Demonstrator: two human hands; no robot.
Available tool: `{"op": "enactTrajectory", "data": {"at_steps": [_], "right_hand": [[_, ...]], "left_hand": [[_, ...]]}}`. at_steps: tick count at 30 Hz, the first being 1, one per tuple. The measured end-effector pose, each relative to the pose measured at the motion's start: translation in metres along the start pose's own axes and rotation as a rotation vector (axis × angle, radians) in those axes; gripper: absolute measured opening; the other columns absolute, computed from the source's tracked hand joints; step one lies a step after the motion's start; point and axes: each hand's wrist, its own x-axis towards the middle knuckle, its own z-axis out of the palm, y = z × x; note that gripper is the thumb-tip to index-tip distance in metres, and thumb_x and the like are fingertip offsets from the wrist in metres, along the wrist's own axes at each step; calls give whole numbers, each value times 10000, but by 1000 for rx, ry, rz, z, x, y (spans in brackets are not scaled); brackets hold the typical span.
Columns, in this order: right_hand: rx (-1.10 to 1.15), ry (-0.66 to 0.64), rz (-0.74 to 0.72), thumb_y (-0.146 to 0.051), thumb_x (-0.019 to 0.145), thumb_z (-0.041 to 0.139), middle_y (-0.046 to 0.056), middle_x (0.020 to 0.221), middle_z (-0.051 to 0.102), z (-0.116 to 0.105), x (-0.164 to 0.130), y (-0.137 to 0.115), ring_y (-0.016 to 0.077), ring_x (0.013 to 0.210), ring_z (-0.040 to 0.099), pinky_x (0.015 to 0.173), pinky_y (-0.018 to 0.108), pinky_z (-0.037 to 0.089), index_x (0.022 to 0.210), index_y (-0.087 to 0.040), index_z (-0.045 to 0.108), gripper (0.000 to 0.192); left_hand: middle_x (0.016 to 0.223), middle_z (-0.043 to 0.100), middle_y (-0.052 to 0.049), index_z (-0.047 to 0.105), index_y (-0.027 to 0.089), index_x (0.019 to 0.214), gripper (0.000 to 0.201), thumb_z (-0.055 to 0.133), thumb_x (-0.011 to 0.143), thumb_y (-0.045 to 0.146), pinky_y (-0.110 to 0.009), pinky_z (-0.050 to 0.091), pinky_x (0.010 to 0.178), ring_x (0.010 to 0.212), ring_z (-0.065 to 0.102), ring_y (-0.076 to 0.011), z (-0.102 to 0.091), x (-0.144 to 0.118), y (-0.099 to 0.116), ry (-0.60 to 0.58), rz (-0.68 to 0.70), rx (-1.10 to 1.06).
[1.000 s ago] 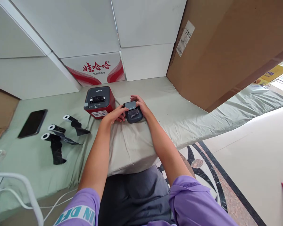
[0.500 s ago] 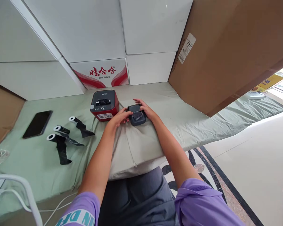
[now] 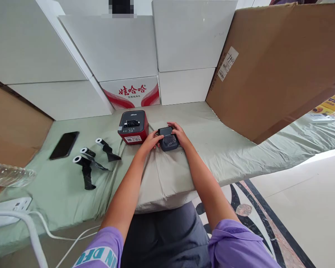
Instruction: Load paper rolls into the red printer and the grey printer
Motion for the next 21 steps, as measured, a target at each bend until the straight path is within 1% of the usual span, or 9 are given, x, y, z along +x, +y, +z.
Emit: {"op": "enactTrajectory", "data": {"at_steps": [3,6,9,11,13,16,18,20,21], "right_hand": [[59,70,17,-268,526,577,48,1146,647,0,3,1,285,1197,576,1094,430,434,1119,-246,672,601],[109,119,34,-284,508,571,44,1112,654,0,5,3,274,1150,592,1060,419,450,1099,-248,660,599],[114,127,26,-299,516,571,41,1088,665,-1,7,5,266,1127,601,1053,413,449,1080,-249,659,573],[123,131,26,-293,522,587,37,1067,673,-1,9,5,260,1115,603,1048,405,447,1066,-247,668,552],[152,138,33,-284,521,609,32,1041,680,-2,10,6,255,1104,606,1042,395,446,1045,-244,681,530],[203,152,45,-286,524,631,24,1011,688,-4,12,8,250,1073,618,1026,392,455,1017,-244,690,499],[203,151,54,-290,539,642,25,1021,696,-5,13,10,247,1063,626,1018,392,461,1032,-244,697,498],[175,149,54,-296,560,649,32,1044,704,-6,13,12,250,1075,632,1011,392,467,1051,-244,703,496],[160,147,52,-299,569,652,36,1055,707,-6,12,12,253,1082,634,1008,392,470,1057,-245,706,494]], "left_hand": [[697,512,44,507,184,1481,506,545,988,294,-212,342,472,524,501,-112,3,0,-2,67,70,31],[654,468,52,613,193,1283,327,487,982,218,-204,419,590,582,494,-116,8,-8,4,296,220,139],[719,545,10,630,209,1100,208,457,989,248,-242,493,722,693,563,-148,16,-28,17,452,370,289],[843,632,-46,627,220,1003,168,479,976,293,-295,527,806,770,603,-173,27,-46,25,442,498,372],[843,643,-75,601,239,895,182,497,959,373,-359,545,833,781,614,-201,43,-67,31,419,651,396],[691,558,-39,545,286,834,260,478,937,516,-409,556,746,684,582,-214,74,-103,38,383,991,227],[640,517,-17,541,337,842,244,527,886,576,-423,545,669,636,551,-224,86,-132,45,438,1217,32],[671,563,-15,590,432,864,140,632,799,548,-439,541,637,716,591,-259,83,-160,56,489,1178,-20],[695,599,-9,615,477,851,135,691,744,505,-444,543,632,780,617,-276,76,-172,63,497,1062,-5]]}}
